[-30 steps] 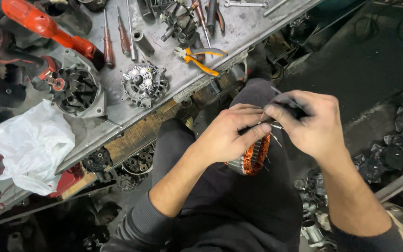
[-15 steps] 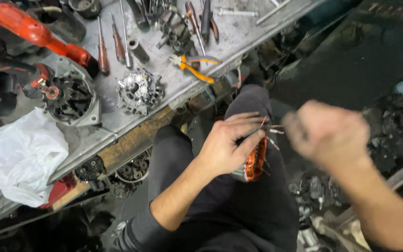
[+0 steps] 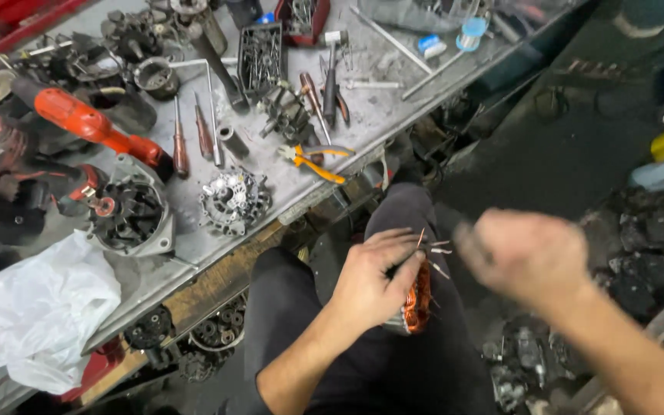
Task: The person sits at a workbench with an alternator stator on their lap and trims the copper wire leads sticking out of the windings using a small hand tool, working around the stator and turning it to reach different leads.
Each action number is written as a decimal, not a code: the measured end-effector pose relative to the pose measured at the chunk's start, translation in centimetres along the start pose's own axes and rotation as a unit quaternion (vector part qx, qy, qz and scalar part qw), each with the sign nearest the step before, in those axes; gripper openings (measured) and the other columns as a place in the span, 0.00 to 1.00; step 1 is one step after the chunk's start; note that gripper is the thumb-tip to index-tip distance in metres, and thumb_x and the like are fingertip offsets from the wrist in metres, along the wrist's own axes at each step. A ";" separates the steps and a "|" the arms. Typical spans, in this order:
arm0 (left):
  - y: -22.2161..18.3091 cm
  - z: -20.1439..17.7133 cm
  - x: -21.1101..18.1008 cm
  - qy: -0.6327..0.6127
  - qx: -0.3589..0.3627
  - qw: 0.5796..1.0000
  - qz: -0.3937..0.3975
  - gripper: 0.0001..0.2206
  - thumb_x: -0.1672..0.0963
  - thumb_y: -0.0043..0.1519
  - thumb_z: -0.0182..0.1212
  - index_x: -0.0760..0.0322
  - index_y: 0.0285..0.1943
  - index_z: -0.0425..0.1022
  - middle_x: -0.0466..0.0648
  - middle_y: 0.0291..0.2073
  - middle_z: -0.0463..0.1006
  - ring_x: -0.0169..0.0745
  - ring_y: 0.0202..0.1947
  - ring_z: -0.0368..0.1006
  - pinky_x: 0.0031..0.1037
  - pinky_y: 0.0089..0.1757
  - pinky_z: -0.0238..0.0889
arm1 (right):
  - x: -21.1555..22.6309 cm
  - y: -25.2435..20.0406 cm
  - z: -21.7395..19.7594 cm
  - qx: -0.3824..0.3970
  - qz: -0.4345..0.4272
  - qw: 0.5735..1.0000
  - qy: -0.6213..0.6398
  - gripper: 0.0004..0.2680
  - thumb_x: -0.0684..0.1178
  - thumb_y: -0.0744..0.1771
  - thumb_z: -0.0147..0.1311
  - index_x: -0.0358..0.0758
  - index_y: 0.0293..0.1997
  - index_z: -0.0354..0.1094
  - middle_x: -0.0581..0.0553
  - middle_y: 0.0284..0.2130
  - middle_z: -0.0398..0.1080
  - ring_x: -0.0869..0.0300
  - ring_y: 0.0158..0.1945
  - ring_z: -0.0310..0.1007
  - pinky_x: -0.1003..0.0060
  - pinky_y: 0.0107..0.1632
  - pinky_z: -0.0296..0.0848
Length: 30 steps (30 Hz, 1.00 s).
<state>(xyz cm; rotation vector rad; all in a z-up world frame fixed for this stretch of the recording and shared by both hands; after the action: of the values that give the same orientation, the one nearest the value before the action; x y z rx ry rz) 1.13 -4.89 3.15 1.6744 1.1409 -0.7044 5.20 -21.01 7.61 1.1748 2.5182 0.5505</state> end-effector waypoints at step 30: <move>1.5 1.7 -0.3 -0.054 -0.002 0.995 -0.082 0.11 0.58 0.64 0.62 0.62 0.55 0.81 0.48 0.46 0.85 0.46 0.51 0.79 0.31 0.54 0.71 | -3.0 -3.8 1.0 0.029 0.097 0.961 0.259 0.06 0.45 0.68 0.56 0.32 0.44 0.70 0.37 0.35 0.74 0.45 0.38 0.77 0.55 0.42 0.76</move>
<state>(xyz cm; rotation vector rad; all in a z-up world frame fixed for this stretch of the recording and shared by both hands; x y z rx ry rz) 2.51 -6.67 3.34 1.5312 1.2110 -0.8848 4.91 -25.40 5.32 1.4661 2.8728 0.9471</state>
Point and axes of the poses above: each hand's wrist, its own y-axis towards the middle knuckle, its own z-axis out of the palm, x = y × z, the point moved 7 cm from there along y, towards the middle knuckle
